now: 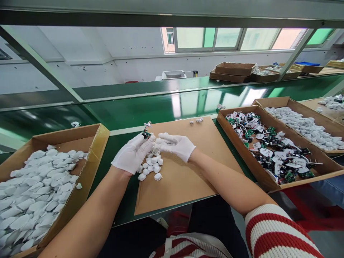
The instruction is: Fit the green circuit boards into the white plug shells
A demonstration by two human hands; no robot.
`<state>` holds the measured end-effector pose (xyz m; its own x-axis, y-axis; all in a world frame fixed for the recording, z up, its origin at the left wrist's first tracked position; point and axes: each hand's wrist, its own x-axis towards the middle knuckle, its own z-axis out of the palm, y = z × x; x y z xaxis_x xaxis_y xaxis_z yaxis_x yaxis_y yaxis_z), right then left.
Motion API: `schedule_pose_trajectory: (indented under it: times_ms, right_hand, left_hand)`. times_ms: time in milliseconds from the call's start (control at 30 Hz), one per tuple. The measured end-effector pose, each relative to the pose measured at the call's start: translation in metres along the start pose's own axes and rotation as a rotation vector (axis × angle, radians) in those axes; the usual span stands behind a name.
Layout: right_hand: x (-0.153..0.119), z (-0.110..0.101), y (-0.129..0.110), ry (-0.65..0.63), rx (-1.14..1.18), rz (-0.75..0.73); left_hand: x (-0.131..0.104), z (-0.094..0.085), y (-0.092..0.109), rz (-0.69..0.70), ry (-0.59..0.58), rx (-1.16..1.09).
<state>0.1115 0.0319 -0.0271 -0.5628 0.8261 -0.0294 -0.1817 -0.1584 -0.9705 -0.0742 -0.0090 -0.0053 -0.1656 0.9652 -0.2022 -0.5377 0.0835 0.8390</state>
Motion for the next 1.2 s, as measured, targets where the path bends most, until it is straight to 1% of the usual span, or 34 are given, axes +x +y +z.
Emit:
schedule_pose_trajectory:
  times_ms: [67,167,233,300,400,533,633,700,767,867,933,1067,1133,1200]
  right_hand:
    - [-0.003,0.005,0.002,0.053,-0.257,-0.131]
    - [-0.009,0.013,0.002,0.067,-0.505,-0.300]
    - [-0.012,0.015,0.002,0.094,-0.599,-0.354]
    - [-0.011,0.015,0.002,0.129,-0.607,-0.366]
    - [-0.006,0.013,0.003,0.171,-0.457,-0.302]
    - [-0.003,0.011,0.001,0.176,-0.282,-0.115]
    - [-0.006,0.010,-0.002,0.107,-0.154,-0.035]
    - [-0.007,0.009,-0.004,0.042,-0.026,-0.016]
    - [-0.006,0.008,-0.005,0.028,0.051,0.011]
    - [-0.002,0.004,-0.007,0.113,-0.024,0.077]
    - [0.000,0.003,-0.009,0.173,-0.074,0.094]
    - [0.000,0.003,-0.012,0.254,0.000,0.022]
    - [-0.002,0.003,-0.013,0.229,-0.013,0.025]
    - [-0.003,0.003,-0.013,0.171,-0.069,0.080]
  left_hand:
    - [-0.001,0.000,0.001,0.013,-0.004,0.013]
    - [0.000,-0.001,0.000,0.010,0.003,-0.007]
    - [0.000,-0.001,-0.001,0.003,0.016,-0.026]
    - [0.001,-0.001,-0.002,0.001,0.021,-0.037]
    - [0.001,0.000,-0.002,0.004,0.025,-0.044]
    - [0.001,-0.001,-0.003,0.011,0.041,-0.035]
    - [0.000,-0.001,-0.003,0.015,0.014,-0.018]
    - [-0.002,0.000,-0.003,0.016,-0.012,0.010]
    - [-0.004,0.002,-0.003,0.017,-0.021,0.054]
    - [-0.006,0.004,-0.002,0.028,-0.005,0.098]
    - [-0.007,0.005,-0.003,0.026,0.014,0.107]
    - [-0.007,0.003,-0.005,0.003,0.020,0.144]
    - [-0.006,0.002,-0.006,0.004,0.004,0.165]
    - [-0.006,0.001,-0.006,0.006,0.000,0.179]
